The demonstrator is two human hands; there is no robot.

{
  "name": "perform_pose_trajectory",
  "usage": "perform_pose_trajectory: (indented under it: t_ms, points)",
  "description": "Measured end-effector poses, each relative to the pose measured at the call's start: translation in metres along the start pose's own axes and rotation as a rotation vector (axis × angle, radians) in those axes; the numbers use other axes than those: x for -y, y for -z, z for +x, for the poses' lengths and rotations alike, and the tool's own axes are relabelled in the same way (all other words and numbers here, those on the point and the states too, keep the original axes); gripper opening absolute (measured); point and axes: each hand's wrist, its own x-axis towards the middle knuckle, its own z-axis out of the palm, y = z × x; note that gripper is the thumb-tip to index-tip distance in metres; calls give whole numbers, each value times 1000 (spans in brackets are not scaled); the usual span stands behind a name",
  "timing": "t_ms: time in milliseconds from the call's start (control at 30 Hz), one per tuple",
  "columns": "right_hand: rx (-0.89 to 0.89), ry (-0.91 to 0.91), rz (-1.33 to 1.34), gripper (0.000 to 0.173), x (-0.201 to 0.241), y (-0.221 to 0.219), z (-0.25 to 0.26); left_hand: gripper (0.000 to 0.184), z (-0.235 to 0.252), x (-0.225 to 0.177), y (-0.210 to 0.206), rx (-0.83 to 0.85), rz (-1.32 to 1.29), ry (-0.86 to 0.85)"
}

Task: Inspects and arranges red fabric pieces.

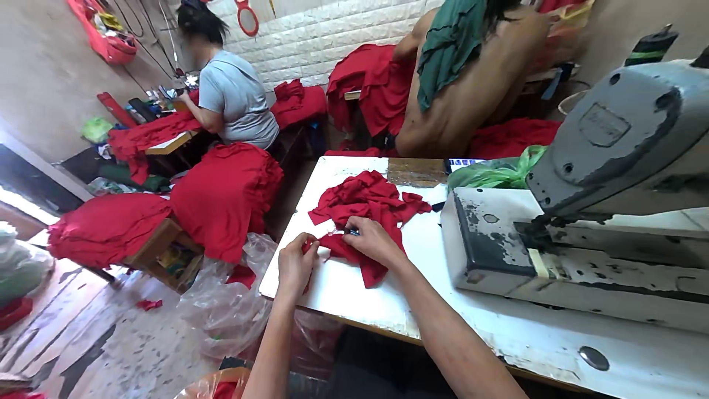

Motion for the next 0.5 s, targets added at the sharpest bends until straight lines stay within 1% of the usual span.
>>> perform_pose_trajectory:
  t_ms: [33, 133, 200, 267, 300, 400, 467, 500]
  points:
    - [-40, 14, 86, 20, 0, 0, 1, 19, 0, 4, 1, -35, -124, -2]
    - [-72, 54, 337, 12, 1, -2, 1, 13, 2, 7, -3, -115, -578, -4]
    - [-73, 120, 439, 12, 2, -5, 0, 13, 3, 2, -5, -174, -752, 28]
    - [-38, 178, 500, 14, 4, -5, -2, 6, 4, -2, -5, -206, -823, 37]
    - [-15, 195, 515, 18, 6, -5, -3, 6, 5, -3, -4, -193, -838, 28]
    - [-50, 205, 490, 24, 5, -10, -3, 21, 4, -5, 3, -69, -824, 19]
    - [-99, 219, 500, 24, 5, -15, -1, 25, 2, -7, 9, 18, -804, 6]
    - [-88, 236, 547, 23, 6, -18, -1, 27, 2, -9, 12, 60, -796, -4]
